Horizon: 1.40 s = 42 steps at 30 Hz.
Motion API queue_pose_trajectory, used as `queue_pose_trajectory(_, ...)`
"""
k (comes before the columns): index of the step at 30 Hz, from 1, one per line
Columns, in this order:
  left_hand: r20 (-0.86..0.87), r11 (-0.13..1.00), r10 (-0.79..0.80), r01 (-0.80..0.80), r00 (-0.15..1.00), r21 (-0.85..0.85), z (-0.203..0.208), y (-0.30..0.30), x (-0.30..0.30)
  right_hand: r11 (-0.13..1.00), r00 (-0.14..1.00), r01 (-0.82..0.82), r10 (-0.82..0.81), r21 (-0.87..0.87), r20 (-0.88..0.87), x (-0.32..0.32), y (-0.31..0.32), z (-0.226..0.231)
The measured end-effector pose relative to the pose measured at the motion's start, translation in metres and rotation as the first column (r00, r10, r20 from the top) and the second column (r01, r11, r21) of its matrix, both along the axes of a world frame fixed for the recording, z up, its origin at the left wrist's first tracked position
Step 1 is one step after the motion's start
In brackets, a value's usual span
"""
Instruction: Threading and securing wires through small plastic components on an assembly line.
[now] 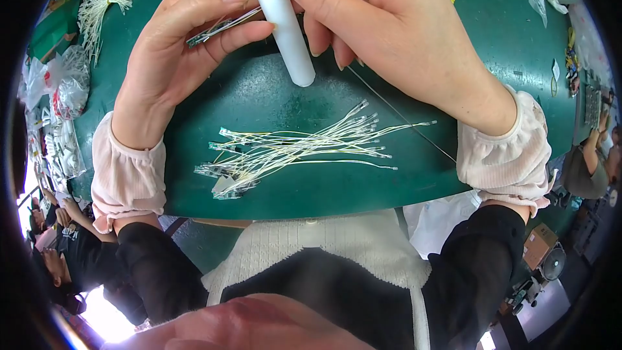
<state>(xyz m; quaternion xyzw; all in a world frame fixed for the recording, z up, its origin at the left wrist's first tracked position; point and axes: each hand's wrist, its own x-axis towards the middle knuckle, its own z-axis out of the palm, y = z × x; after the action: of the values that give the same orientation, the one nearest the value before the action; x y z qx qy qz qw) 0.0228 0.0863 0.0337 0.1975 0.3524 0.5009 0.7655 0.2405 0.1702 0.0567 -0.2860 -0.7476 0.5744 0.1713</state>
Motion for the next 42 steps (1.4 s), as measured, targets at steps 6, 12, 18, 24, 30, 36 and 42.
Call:
queue_pose_trajectory(6, -0.002, 1.0, -0.001, 0.001, 1.0, 0.016, 0.0, 0.001, 0.002, 1.0, 1.0, 0.016, -0.016, 0.001, -0.016, 0.0, -0.001, -0.003)
queue_pose_trajectory(12, -0.077, 1.0, -0.009, 0.008, 0.997, -0.011, 0.004, 0.002, 0.003, 0.999, 0.999, 0.04, -0.04, -0.009, -0.011, 0.004, -0.001, 0.001)
queue_pose_trajectory(18, -0.007, 0.999, -0.042, 0.042, 0.999, 0.007, -0.003, -0.001, 0.001, 0.997, 0.999, 0.038, -0.039, -0.071, -0.014, 0.006, 0.0, -0.003)
queue_pose_trajectory(24, -0.284, 0.979, -0.028, 0.083, 0.958, 0.187, -0.011, -0.004, 0.004, 0.995, 0.989, -0.08, 0.086, -0.055, 0.122, 0.008, -0.004, -0.002)
queue_pose_trajectory(30, -0.27, 0.98, -0.094, 0.138, 0.958, 0.146, -0.003, -0.013, 0.012, 0.977, 0.994, -0.111, 0.109, 0.181, 0.025, 0.018, -0.004, -0.016)
queue_pose_trajectory(36, -0.347, 0.974, -0.128, 0.184, 0.929, 0.132, -0.002, -0.016, 0.01, 0.99, 0.991, -0.127, 0.128, -0.061, 0.023, 0.015, 0.0, -0.018)
queue_pose_trajectory(42, -0.906, 0.853, 0.231, 0.374, 0.355, 0.364, 0.023, -0.022, 0.004, 0.987, 0.991, -0.109, 0.118, -0.119, 0.068, 0.017, 0.001, -0.024)
